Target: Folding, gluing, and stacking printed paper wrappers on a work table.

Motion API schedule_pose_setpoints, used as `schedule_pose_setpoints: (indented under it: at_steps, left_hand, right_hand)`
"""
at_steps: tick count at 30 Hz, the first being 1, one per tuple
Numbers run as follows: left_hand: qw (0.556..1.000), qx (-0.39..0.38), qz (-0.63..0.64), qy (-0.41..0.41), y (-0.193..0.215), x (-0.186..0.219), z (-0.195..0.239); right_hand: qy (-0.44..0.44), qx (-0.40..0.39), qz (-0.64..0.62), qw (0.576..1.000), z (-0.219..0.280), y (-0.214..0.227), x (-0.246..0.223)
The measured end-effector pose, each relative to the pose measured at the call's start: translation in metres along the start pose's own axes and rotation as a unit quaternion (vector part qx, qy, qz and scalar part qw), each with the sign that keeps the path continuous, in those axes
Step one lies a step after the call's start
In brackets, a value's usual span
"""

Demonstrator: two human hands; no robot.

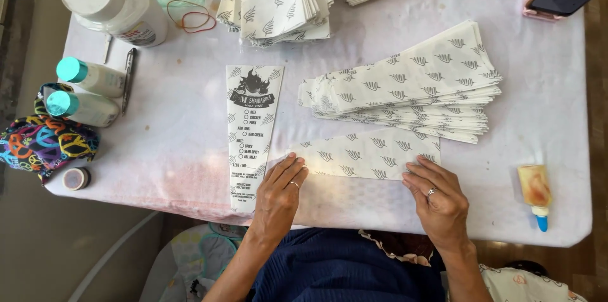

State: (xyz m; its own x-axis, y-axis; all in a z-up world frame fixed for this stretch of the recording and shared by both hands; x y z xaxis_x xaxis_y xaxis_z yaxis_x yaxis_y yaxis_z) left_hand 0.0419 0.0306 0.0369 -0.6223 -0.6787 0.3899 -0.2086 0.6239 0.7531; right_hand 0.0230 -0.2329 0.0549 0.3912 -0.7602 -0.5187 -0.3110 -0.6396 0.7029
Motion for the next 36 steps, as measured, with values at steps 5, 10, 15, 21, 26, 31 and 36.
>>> schedule_pose_setpoints:
  at_steps: [5,10,15,21,26,31,36]
  left_hand:
    - [0.999,0.045,0.013,-0.004,0.003,-0.001,0.000]
    - [0.999,0.038,0.017,0.001,0.007,0.003,-0.009]
    - [0.999,0.022,0.025,0.019,0.008,0.004,-0.012]
    - [0.992,0.016,0.086,0.086,-0.006,0.020,-0.043]
    - [0.989,-0.056,0.009,0.135,-0.068,0.020,-0.050]
    - [0.965,-0.151,-0.043,0.212,-0.042,-0.009,-0.026]
    - [0.954,-0.151,-0.186,0.180,-0.029,-0.033,0.011]
  right_hand:
    - [-0.009,0.006,-0.006,1.000,0.001,0.001,0.003]
    - [-0.010,0.009,-0.012,1.000,-0.001,0.002,0.002]
    - [-0.010,0.005,-0.017,1.000,-0.004,0.004,0.002]
    - [-0.049,-0.003,-0.020,0.999,-0.032,0.001,-0.004]
    - [-0.115,-0.226,-0.004,0.967,-0.043,-0.068,-0.003]
    - [-0.231,-0.337,0.032,0.912,-0.042,-0.046,0.023]
    - [-0.333,-0.322,-0.001,0.886,-0.010,-0.022,0.072]
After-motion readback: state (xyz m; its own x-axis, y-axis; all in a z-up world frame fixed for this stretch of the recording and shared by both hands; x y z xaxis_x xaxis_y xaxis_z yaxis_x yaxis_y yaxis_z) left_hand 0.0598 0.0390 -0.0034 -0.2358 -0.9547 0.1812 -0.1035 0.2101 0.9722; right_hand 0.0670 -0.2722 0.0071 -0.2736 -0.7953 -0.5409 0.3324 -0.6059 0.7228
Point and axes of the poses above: each hand's wrist, its own z-axis away from the middle knuckle, its own y-axis out of the back of the hand, x = y × z, the point moved 9 cm from there along -z, towards the middle knuckle, and after that the axes turned 1 degree about x, right-handed, at the moved point
